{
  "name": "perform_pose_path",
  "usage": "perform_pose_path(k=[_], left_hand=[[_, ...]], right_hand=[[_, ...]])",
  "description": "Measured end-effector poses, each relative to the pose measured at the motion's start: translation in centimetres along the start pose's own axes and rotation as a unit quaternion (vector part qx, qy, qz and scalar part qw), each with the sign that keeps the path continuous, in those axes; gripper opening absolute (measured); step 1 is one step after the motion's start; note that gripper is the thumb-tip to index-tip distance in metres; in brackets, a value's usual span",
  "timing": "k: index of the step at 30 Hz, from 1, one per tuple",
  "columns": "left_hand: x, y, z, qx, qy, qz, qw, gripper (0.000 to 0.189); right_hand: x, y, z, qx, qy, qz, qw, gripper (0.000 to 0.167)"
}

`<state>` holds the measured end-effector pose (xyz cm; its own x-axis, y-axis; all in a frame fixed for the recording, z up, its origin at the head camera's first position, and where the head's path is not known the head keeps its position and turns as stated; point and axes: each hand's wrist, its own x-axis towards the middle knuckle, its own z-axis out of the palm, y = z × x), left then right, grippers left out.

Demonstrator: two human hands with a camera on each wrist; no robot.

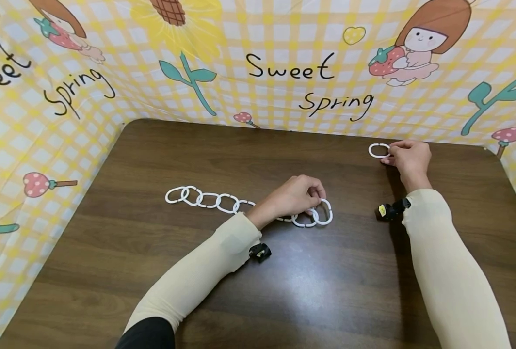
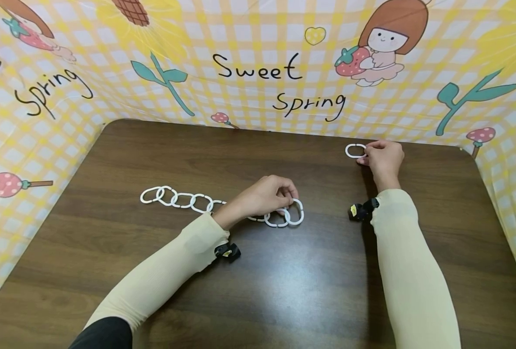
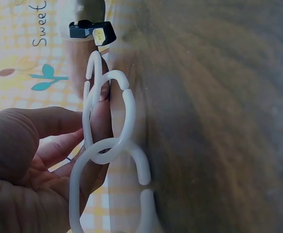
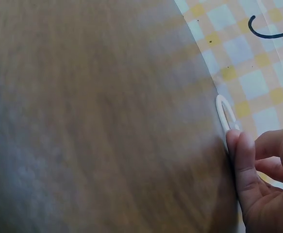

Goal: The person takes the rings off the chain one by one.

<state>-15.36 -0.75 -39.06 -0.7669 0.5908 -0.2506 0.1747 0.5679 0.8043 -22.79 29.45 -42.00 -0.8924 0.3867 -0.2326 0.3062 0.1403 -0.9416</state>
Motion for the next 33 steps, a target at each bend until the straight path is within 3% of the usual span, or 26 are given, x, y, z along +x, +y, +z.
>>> perform_pose_path(k=[9,18,22,27,33], left_hand=[[0.0,-0.2,0.0,0.002,0.002,0.001,1.0,0.008],[0.1,-0.3,-0.1,0.006,-0.001,0.002,1.0,0.004],[0.2,-0.3,-0.2,0.017,-0.004,0.009,0.9998,0.004],[0.2,-0.4,-0.3,0.05,0.001,0.019,0.9986,0.005],[0.4,-0.7,-0.2,0.054,-0.002,0.026,0.9982,0.006]], right_hand=[[-0.4,-0.2,-0.2,0.02,0.002,0.0,0.9998,0.01],[-1.7,-0.7,-0.5,0.03,-0.038,0.013,0.9987,0.032],[-2.5,-0.8,-0.8,0.005,-0.049,0.004,0.9988,0.036],[-3.4,-1.1,-0.8,-0.018,-0.057,-0.027,0.9979,0.027],[-4.1,-1.2,-0.7,0.022,-0.062,-0.057,0.9962,0.014]])
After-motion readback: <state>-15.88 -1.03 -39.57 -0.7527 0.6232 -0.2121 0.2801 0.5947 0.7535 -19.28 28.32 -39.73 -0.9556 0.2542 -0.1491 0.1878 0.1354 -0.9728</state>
